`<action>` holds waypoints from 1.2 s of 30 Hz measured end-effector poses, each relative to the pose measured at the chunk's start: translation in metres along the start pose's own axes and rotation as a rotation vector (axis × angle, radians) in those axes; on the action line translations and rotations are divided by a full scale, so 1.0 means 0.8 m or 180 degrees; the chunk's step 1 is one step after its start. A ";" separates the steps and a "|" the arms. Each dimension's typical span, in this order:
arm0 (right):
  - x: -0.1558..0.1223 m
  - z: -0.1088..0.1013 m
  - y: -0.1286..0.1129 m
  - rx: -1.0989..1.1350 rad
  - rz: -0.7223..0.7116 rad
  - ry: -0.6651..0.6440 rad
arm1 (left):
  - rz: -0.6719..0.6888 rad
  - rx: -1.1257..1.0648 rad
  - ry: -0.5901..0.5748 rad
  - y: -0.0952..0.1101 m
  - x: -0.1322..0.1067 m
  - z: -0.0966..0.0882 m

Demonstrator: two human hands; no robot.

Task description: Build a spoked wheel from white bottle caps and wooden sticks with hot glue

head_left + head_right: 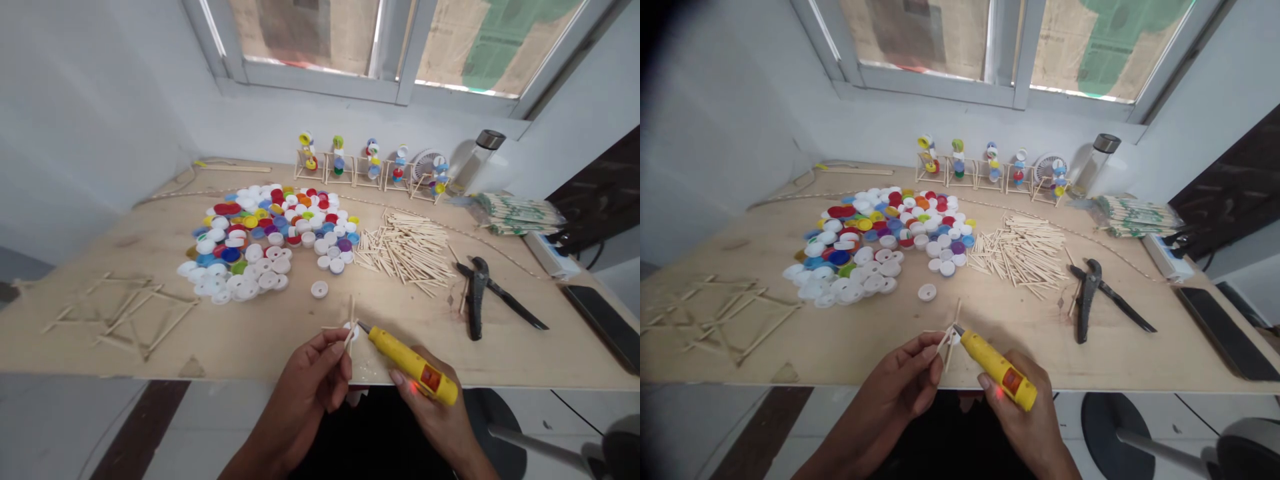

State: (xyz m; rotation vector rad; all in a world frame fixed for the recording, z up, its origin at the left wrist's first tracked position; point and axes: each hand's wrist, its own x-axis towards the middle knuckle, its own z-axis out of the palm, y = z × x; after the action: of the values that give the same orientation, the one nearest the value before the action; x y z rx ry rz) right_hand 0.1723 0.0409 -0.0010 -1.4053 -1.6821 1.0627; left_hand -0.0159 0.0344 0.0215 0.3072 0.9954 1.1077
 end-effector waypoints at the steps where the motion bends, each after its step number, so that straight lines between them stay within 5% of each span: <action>1: 0.000 0.000 -0.001 -0.0002 -0.0002 0.0006 | 0.0004 0.0000 -0.0001 0.000 0.000 0.000; 36: 0.001 0.001 0.004 -0.0178 0.0078 0.0192 | -0.0164 -0.0161 0.0013 0.003 -0.005 0.003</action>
State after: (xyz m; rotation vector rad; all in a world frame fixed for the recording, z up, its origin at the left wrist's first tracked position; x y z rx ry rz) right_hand 0.1732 0.0421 -0.0042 -1.4823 -1.6668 0.9838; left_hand -0.0155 0.0328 0.0261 0.2372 0.9724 1.0854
